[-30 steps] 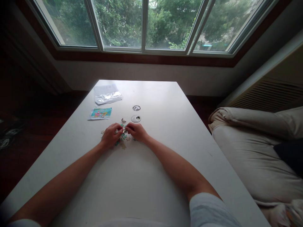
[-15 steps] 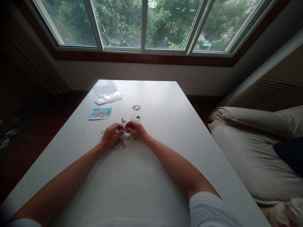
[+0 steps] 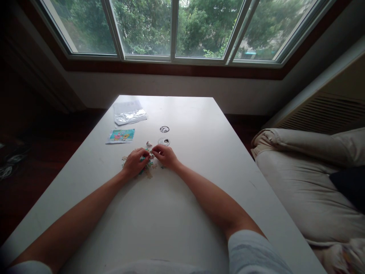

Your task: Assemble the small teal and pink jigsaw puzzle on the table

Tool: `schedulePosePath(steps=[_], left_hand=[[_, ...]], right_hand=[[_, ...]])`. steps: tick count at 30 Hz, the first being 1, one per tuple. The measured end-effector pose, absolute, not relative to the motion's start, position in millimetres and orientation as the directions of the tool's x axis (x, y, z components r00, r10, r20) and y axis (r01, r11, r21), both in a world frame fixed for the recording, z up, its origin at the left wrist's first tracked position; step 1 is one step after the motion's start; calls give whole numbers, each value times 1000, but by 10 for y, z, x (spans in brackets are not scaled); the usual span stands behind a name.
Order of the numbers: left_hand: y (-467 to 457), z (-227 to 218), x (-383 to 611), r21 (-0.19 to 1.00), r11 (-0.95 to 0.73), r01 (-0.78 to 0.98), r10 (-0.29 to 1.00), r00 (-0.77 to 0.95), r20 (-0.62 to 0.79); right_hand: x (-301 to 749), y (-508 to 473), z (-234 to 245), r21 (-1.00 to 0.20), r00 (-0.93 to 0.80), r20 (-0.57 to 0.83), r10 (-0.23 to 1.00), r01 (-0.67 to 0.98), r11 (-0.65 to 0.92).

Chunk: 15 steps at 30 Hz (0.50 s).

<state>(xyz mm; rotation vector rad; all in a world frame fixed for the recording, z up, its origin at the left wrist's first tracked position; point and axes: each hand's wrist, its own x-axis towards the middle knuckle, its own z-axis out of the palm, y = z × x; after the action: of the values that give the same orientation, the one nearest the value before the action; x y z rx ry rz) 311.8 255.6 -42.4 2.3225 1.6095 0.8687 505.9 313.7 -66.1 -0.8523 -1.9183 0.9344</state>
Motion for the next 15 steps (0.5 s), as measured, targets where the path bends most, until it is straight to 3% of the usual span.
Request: schedulePosePath(steps=[4,7,11,15], left_hand=[[2566,-394,3092,429,-362,827,910,214,355],[2587,-359,3060,401,-329,855,918,190,348],[2603,-278,3009,359,-313,879,926,199,320],[2601,-185,2920,330,-342,880,930,266,253]], right_hand=[[5183,3183,-483,-732,-481,379,791,367,574],[5341,3204,-260,-594,-578,223,785,557,580],[5542,3168,-59,-417,-682,-16,731,669,615],[5574,3100,-101,-340,-685,-83,724,703,625]])
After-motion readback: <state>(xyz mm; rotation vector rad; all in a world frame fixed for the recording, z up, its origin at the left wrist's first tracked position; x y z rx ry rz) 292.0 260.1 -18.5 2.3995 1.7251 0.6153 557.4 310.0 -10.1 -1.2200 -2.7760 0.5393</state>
